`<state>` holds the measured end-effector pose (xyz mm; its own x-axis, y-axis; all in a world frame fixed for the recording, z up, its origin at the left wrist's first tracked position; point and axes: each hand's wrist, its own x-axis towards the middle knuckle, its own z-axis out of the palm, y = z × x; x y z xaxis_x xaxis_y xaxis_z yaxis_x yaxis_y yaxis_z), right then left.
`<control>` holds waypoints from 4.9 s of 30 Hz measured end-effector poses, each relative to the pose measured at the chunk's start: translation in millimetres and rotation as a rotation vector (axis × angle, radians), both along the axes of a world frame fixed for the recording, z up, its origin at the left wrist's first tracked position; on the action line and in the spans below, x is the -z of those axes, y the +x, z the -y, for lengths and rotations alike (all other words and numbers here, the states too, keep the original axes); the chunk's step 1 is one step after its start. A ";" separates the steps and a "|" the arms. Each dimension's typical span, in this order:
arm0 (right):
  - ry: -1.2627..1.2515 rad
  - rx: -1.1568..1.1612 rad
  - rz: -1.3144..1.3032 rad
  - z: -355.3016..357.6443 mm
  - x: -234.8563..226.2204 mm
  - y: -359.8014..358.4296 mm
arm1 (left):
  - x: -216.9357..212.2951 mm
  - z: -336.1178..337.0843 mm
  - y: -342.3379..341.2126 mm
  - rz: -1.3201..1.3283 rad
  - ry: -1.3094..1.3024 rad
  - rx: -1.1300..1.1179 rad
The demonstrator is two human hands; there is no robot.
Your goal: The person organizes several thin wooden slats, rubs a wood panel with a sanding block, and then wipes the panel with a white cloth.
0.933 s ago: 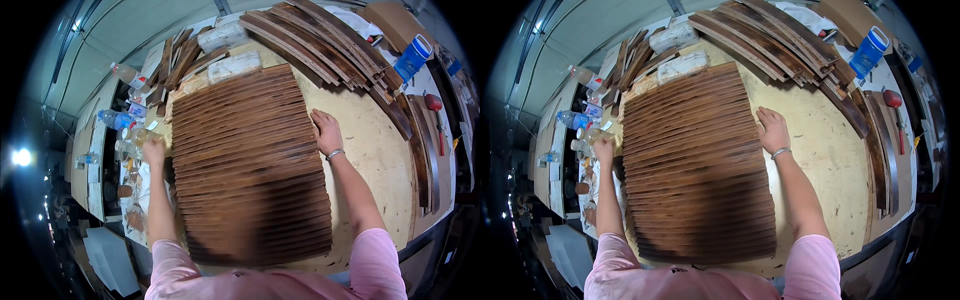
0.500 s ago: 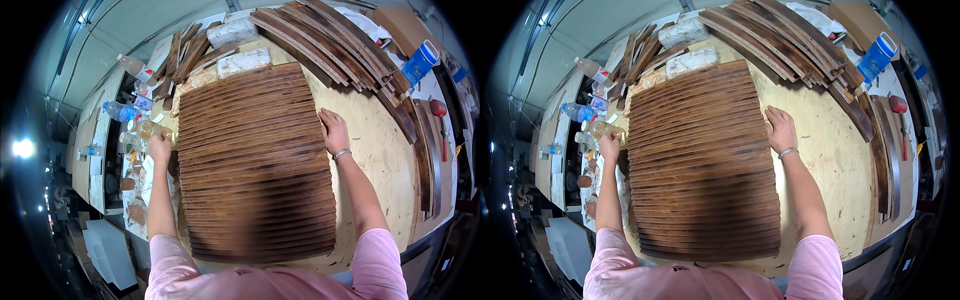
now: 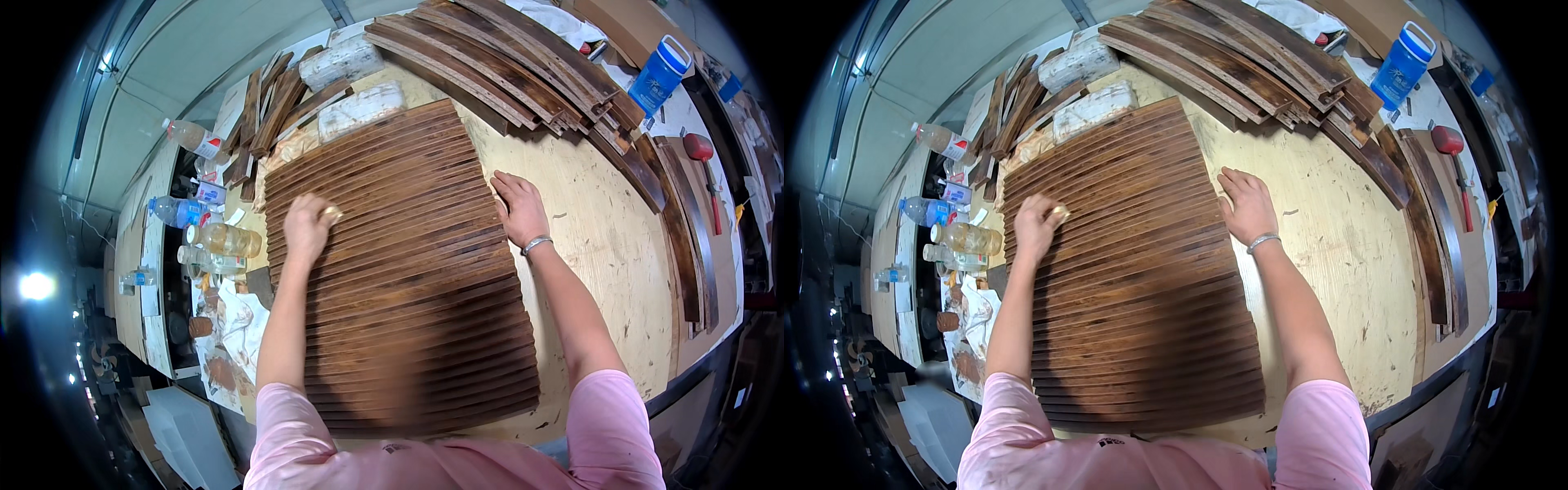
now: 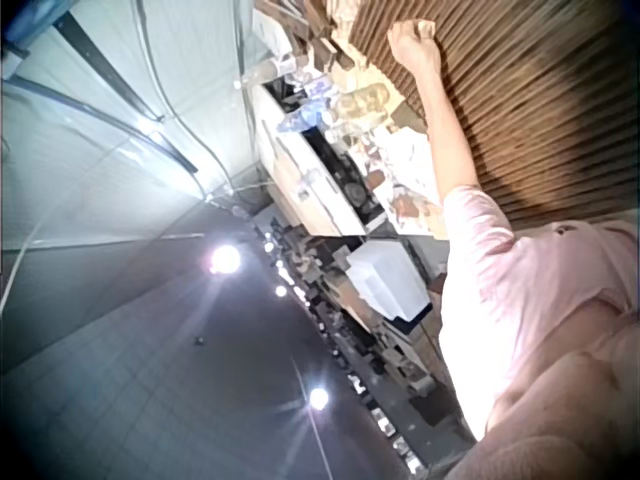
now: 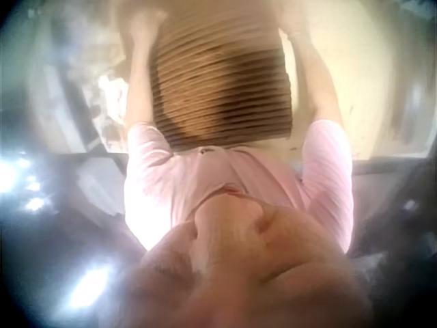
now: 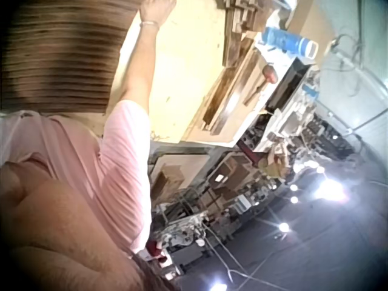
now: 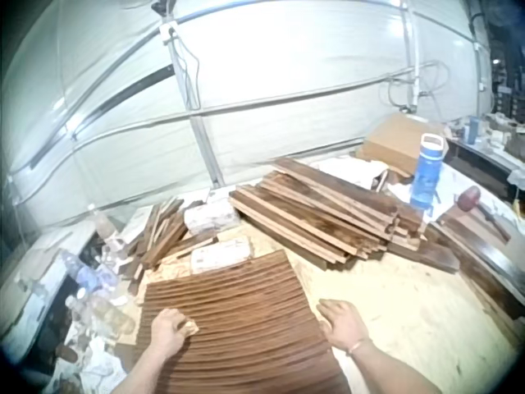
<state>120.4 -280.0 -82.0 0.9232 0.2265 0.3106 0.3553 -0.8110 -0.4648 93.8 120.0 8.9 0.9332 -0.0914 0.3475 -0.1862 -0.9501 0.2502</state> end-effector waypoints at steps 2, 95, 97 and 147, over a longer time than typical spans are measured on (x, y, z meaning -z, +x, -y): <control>-0.001 0.000 -0.006 1.6 0.1 0.8 | -3.4 20.9 9.7 -0.010 -0.013 0.110; 0.029 -0.003 -0.017 -0.4 6.6 4.2 | -7.5 -125.4 -58.9 -0.029 0.027 -0.672; 0.033 -0.010 -0.015 -1.3 7.9 5.6 | -11.1 -136.5 -88.3 0.033 -0.142 -0.671; -0.071 0.146 -0.052 -60.7 -58.5 -425.3 | -103.0 -128.4 -372.3 -0.129 -1.893 0.315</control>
